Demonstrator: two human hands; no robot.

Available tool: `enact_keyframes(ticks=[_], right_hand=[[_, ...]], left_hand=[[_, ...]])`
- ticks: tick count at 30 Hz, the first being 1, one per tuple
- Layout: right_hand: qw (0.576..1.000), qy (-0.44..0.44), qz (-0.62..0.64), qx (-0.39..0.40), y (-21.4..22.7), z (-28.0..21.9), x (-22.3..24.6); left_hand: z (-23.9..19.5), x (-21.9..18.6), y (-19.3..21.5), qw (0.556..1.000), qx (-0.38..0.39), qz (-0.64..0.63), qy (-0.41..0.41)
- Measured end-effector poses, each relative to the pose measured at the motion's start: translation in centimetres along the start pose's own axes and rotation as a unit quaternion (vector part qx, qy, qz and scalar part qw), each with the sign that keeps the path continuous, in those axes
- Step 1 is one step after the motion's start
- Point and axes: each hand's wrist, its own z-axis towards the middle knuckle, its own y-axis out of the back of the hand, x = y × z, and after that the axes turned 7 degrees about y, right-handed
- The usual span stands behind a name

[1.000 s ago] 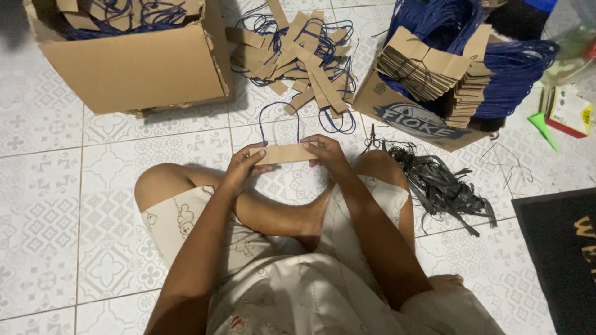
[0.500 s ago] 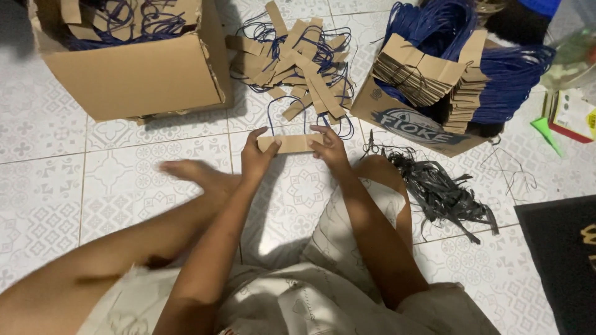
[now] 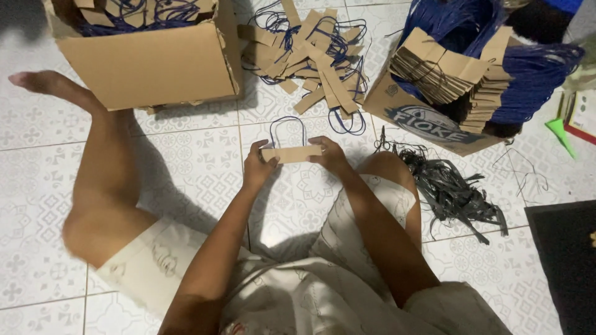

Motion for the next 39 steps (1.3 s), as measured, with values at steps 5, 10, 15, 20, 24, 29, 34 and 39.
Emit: enact_keyframes(ticks=[5, 10, 15, 20, 24, 29, 34, 39], right_hand=[[0.98, 0.159, -0.108, -0.054, -1.5, -0.2, 1.2], [0.955, 0.167, -0.241, -0.047, -3.4, 0.3, -1.9], [0.888, 0.024, -0.451, 0.087, -5.9, -3.5, 6.6], [0.827, 0.033, -0.528, 0.192, -8.5, -3.9, 3.8], [0.804, -0.057, -0.51, 0.299, -8.0, -3.0, 3.0], [0.827, 0.122, -0.536, 0.118, -7.5, -1.8, -1.6], [0.864, 0.187, -0.468, 0.0, -5.8, 0.4, -0.4], [0.86, 0.27, -0.433, 0.004, -5.9, 2.2, -2.3]], left_hand=[[-1.1, -4.1, 2.3, 0.998, 0.0, 0.017, -0.058], [0.1, -0.8, 0.4, 0.994, -0.017, 0.092, -0.063], [-2.3, 0.9, -2.6, 0.901, -0.057, 0.369, -0.221], [-1.3, 5.5, -5.1, 0.845, 0.048, 0.488, -0.211], [-0.3, 6.3, -4.9, 0.831, 0.096, 0.516, -0.185], [-0.8, 5.7, -6.2, 0.825, 0.049, 0.518, -0.22], [-1.0, 3.4, -7.7, 0.831, 0.11, 0.504, -0.208], [-1.5, 2.9, -7.3, 0.797, 0.166, 0.554, -0.173]])
